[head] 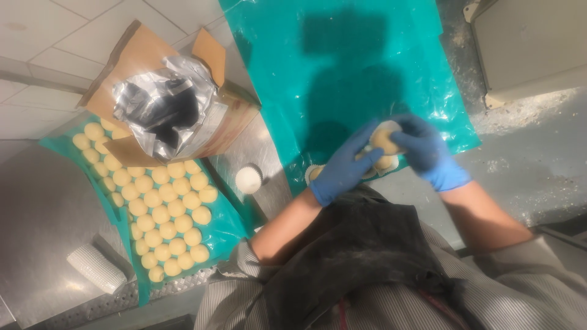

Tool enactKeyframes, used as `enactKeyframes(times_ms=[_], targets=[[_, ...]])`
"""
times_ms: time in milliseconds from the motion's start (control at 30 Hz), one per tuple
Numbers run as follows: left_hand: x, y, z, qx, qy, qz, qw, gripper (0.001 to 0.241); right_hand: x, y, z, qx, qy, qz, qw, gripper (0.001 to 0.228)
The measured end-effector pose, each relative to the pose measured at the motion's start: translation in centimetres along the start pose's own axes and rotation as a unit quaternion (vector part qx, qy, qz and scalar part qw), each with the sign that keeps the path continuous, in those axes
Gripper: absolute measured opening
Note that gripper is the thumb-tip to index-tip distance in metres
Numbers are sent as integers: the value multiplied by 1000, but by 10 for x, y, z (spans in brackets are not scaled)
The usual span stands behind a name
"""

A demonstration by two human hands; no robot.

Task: Filling flat circular dough pieces with a dark filling and rolling them into spherical balls to be placed in paper liners.

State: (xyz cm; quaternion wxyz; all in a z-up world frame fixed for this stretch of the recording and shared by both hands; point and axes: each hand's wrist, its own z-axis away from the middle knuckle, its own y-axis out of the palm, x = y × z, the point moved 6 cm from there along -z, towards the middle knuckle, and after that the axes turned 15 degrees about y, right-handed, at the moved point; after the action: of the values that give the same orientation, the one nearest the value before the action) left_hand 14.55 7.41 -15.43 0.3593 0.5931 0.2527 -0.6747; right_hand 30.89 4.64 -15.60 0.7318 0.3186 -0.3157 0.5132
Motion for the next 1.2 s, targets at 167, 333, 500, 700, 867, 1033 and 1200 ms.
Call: enactKeyframes(times_ms=[167, 333, 500, 700, 867, 1033, 1200], targets=[[78, -22, 19, 36, -64, -68, 995, 63, -54, -106, -51, -94, 26, 141, 985, 34], [60, -50, 42, -13, -69, -57, 996, 49, -96, -110, -61, -98, 31, 285, 953, 40], [35, -75, 67, -147, -57, -53, 986, 31, -87, -85, -44, -64, -75, 409, 907, 33], [71, -166, 160, -382, -33, -30, 923, 34, -37, -47, -15, -100, -219, 509, 826, 32], [148, -261, 275, -678, -22, 164, 716, 35, -48, -59, -25, -104, -166, 430, 882, 20], [250, -312, 311, -778, 73, 274, 560, 26, -40, -21, -35, -40, -181, 449, 874, 20], [276, -324, 328, -855, -7, 282, 436, 32, -27, 19, -36, 8, -237, 466, 853, 19]])
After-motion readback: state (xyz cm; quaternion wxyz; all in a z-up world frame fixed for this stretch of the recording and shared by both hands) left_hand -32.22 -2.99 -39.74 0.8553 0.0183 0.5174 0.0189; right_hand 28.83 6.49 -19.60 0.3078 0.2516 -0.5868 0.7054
